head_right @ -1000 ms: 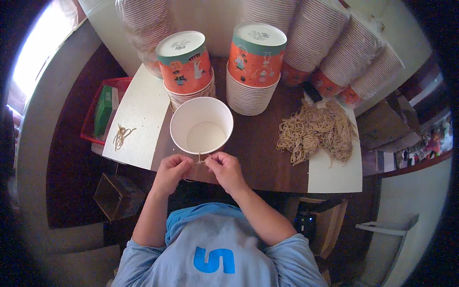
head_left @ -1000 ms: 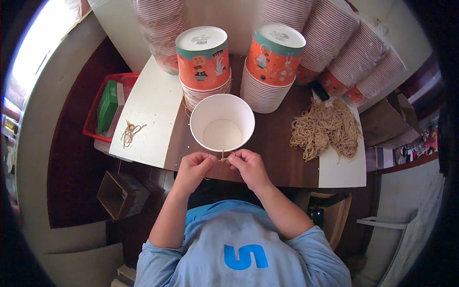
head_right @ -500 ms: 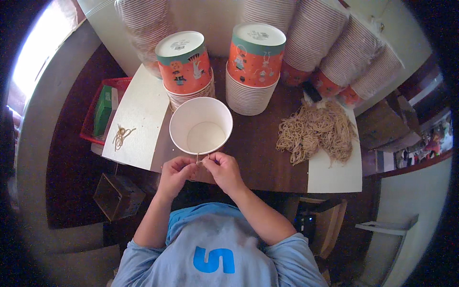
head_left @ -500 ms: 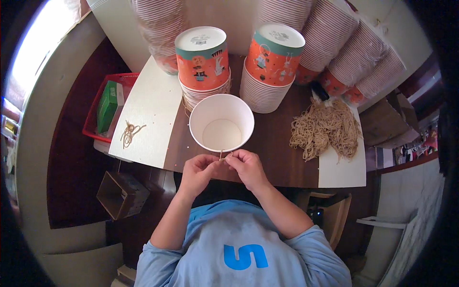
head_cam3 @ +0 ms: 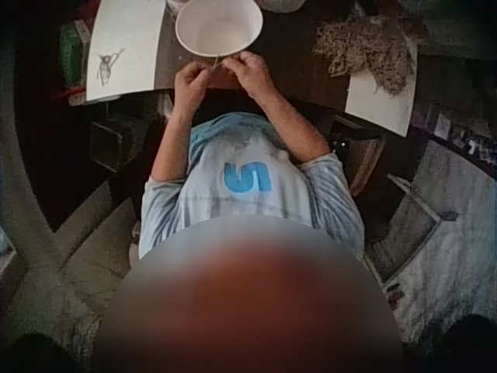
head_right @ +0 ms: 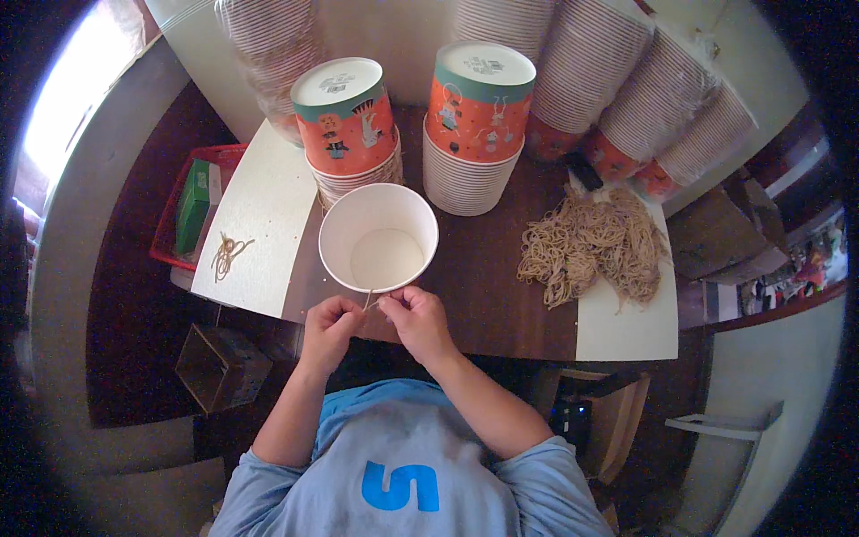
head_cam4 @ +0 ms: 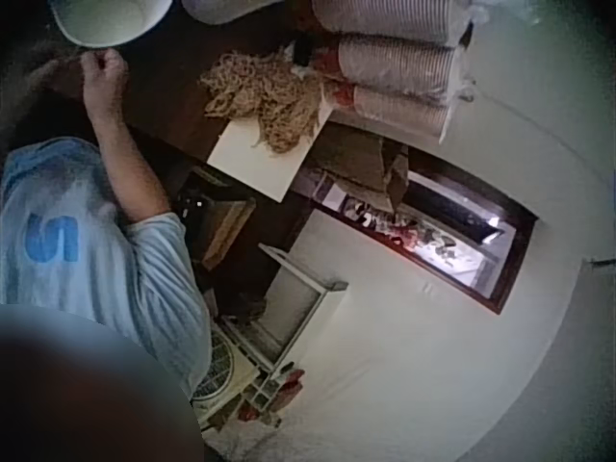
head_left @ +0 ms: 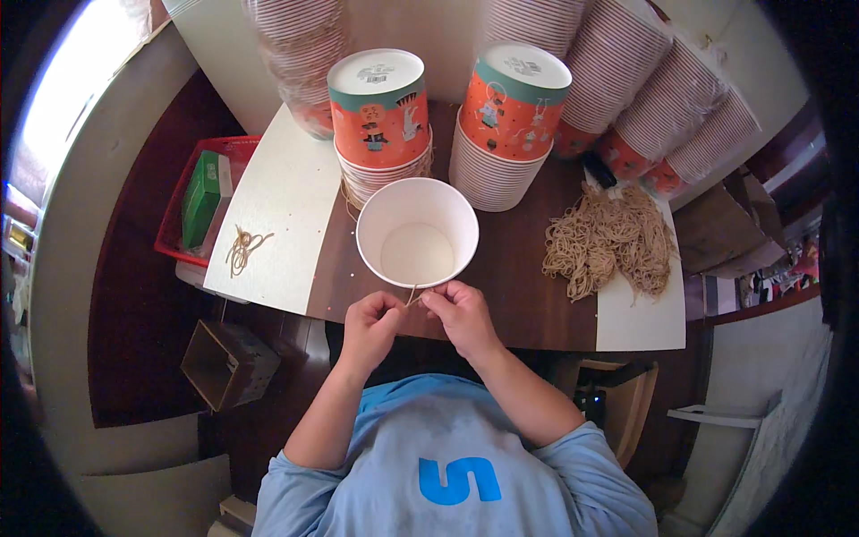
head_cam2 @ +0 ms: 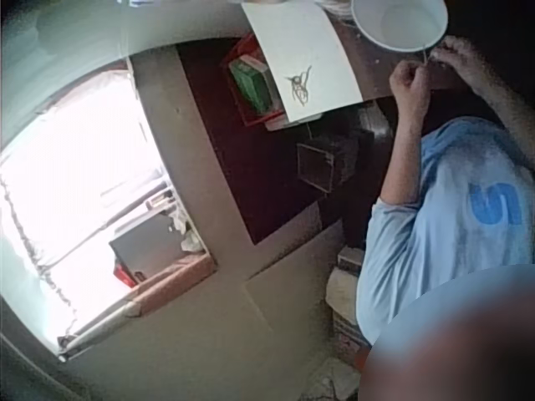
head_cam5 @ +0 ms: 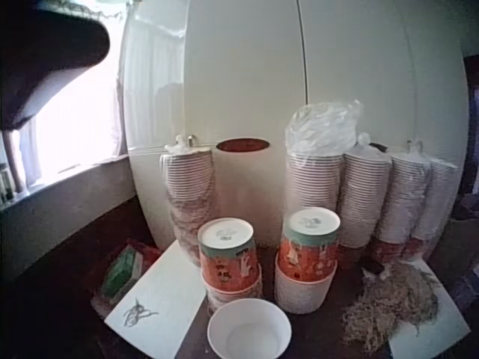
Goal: Threading and knotting elastic strings onto printed paper bowls at a workbench.
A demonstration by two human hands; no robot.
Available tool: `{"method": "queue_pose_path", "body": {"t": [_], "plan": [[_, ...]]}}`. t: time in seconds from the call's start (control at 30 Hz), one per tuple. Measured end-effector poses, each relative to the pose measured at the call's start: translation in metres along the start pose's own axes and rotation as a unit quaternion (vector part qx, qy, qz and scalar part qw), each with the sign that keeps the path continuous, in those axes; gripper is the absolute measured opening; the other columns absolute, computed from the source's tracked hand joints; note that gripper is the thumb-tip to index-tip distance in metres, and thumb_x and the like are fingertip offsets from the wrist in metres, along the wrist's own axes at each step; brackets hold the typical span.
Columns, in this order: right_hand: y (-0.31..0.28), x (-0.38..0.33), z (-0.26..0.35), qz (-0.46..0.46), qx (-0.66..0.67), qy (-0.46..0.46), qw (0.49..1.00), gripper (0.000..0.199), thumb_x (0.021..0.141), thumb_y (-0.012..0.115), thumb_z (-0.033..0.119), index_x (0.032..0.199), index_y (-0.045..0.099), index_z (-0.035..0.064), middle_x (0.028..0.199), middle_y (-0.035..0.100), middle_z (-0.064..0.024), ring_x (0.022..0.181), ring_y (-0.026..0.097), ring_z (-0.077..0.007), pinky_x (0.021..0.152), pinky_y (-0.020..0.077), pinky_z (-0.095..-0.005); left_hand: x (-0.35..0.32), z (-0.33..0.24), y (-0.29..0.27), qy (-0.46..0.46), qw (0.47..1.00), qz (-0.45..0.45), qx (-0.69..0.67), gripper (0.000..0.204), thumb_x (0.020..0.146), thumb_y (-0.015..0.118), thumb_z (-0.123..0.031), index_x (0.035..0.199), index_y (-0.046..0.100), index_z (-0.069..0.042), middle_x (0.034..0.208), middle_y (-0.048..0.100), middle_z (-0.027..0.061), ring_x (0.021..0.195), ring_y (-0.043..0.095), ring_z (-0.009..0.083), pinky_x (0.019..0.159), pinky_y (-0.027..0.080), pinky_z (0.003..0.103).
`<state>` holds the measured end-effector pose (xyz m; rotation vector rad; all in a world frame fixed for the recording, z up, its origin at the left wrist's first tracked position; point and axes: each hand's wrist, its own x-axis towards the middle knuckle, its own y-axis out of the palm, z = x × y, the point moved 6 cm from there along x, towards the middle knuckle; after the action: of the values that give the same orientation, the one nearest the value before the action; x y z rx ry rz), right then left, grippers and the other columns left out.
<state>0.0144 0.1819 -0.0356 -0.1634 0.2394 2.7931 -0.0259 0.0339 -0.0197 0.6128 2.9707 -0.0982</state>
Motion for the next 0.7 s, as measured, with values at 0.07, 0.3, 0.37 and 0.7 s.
{"method": "queue_pose_path", "body": {"t": [0.07,0.3,0.37,0.7], "plan": [[0.001,-0.003,0.005,-0.011,-0.028,0.007,1.0,0.016,0.082,0.063,0.016,0.078,0.064,0.0006,0.066,0.061,-0.0005,0.058,0.051,-0.0059,0.052,0.042,-0.0242,-0.002,-0.001,0.0,-0.009,0.999,-0.004,-0.033,0.007,0.078,0.056,-0.004,0.075,0.06,0.001,0.065,0.056,-0.0022,0.061,0.048,0.0037,0.054,0.038,0.02],[0.003,-0.006,0.005,-0.019,-0.016,0.026,0.999,0.012,0.082,0.063,0.014,0.081,0.064,0.0022,0.072,0.062,0.0007,0.064,0.054,-0.0059,0.06,0.0444,-0.0212,-0.007,-0.003,0.002,-0.043,0.991,0.038,-0.121,0.006,0.08,0.057,-0.004,0.08,0.062,0.0,0.069,0.058,-0.0016,0.062,0.048,0.0037,0.055,0.038,0.019],[0.003,-0.006,0.014,0.01,-0.083,-0.014,0.996,0.016,0.08,0.066,0.018,0.082,0.065,0.0013,0.069,0.063,-0.0047,0.055,0.055,-0.0098,0.052,0.0448,-0.0264,-0.009,-0.007,0.002,-0.046,0.988,0.048,-0.137,0.007,0.082,0.058,-0.005,0.083,0.063,0.0,0.071,0.058,-0.0016,0.063,0.049,0.0041,0.056,0.039,0.019],[0.03,-0.048,0.096,0.071,-0.392,-0.459,0.794,0.032,0.065,0.072,0.005,0.096,0.063,0.0086,0.097,0.061,-0.0086,0.076,0.06,-0.021,0.072,0.0478,-0.0336,-0.044,-0.051,-0.009,-0.01,0.991,0.076,0.112,0.012,0.086,0.062,-0.01,0.092,0.063,0.0,0.077,0.061,0.0003,0.07,0.053,0.0055,0.06,0.043,0.02]]}}
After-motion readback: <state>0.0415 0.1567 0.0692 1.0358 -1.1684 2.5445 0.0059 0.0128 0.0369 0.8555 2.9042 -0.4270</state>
